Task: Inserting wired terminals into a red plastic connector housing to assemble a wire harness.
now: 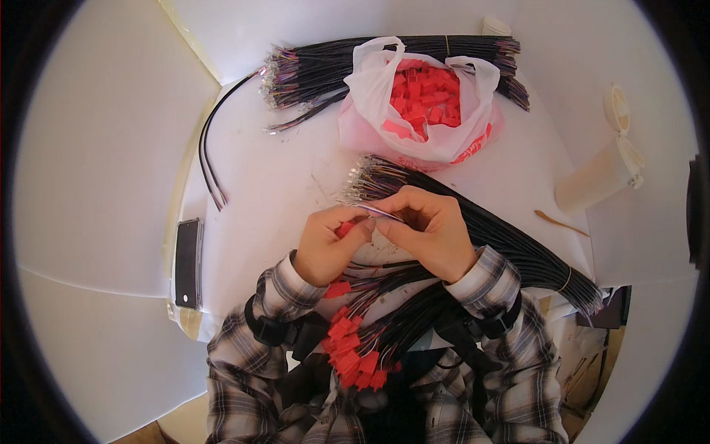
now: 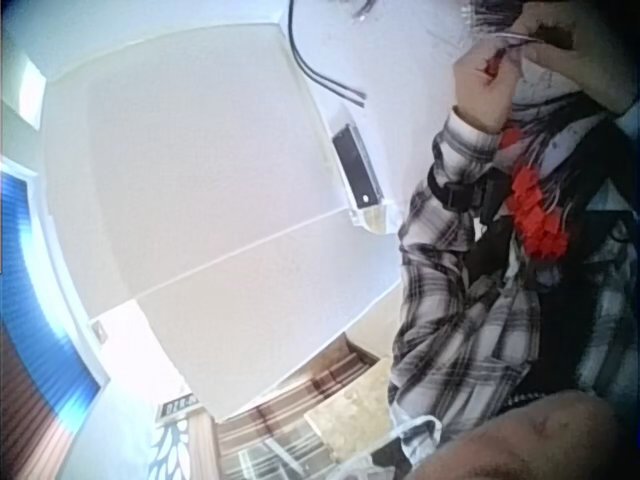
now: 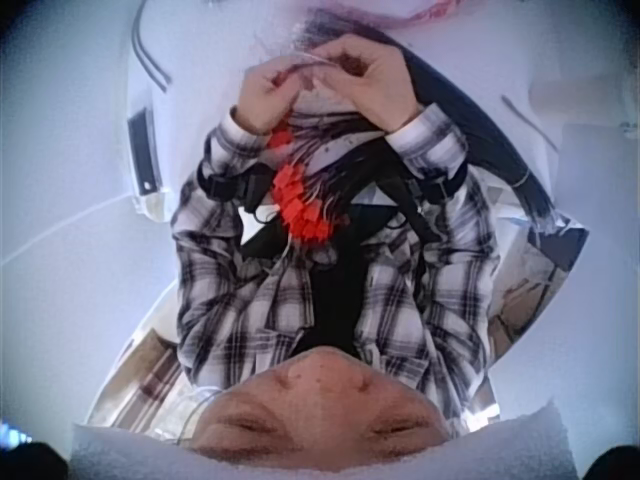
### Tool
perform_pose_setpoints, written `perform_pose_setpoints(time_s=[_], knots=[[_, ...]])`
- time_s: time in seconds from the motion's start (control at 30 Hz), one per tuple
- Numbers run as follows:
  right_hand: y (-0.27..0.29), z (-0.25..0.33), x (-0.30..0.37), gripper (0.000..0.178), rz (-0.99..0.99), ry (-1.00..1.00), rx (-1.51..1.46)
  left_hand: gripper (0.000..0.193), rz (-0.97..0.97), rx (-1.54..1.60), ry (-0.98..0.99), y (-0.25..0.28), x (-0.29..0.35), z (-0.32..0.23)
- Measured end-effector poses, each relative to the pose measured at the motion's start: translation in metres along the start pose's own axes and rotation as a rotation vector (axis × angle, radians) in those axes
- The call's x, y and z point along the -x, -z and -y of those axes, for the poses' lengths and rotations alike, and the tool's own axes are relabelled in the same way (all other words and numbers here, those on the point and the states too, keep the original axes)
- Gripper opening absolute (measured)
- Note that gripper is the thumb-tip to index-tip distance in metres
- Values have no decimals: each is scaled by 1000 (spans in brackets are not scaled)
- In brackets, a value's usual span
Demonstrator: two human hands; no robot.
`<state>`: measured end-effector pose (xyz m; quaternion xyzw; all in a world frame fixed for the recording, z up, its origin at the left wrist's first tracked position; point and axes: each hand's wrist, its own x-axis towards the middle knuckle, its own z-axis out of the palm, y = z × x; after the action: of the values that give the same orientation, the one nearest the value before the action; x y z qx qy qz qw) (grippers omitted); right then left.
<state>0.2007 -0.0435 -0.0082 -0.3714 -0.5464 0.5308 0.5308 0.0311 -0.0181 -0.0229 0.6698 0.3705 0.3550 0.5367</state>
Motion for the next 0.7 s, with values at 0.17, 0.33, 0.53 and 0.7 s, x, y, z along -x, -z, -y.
perform_pose_setpoints(time_s=[0.17, 0.33, 0.53, 0.7], knots=[[0, 4, -1, 11, -41, -1, 32, 29, 151, -42, 6, -2, -1, -7], [-1, -3, -1, 9, -71, 53, 89, 36, 0, 119, 4, -4, 3, -17], [-2, 1, 0, 7, -30, 13, 147, 26, -123, 274, 0, -1, 6, -21], [-3, -4, -1, 10, -25, 48, 170, 17, -220, 226, -54, -4, 4, -18]])
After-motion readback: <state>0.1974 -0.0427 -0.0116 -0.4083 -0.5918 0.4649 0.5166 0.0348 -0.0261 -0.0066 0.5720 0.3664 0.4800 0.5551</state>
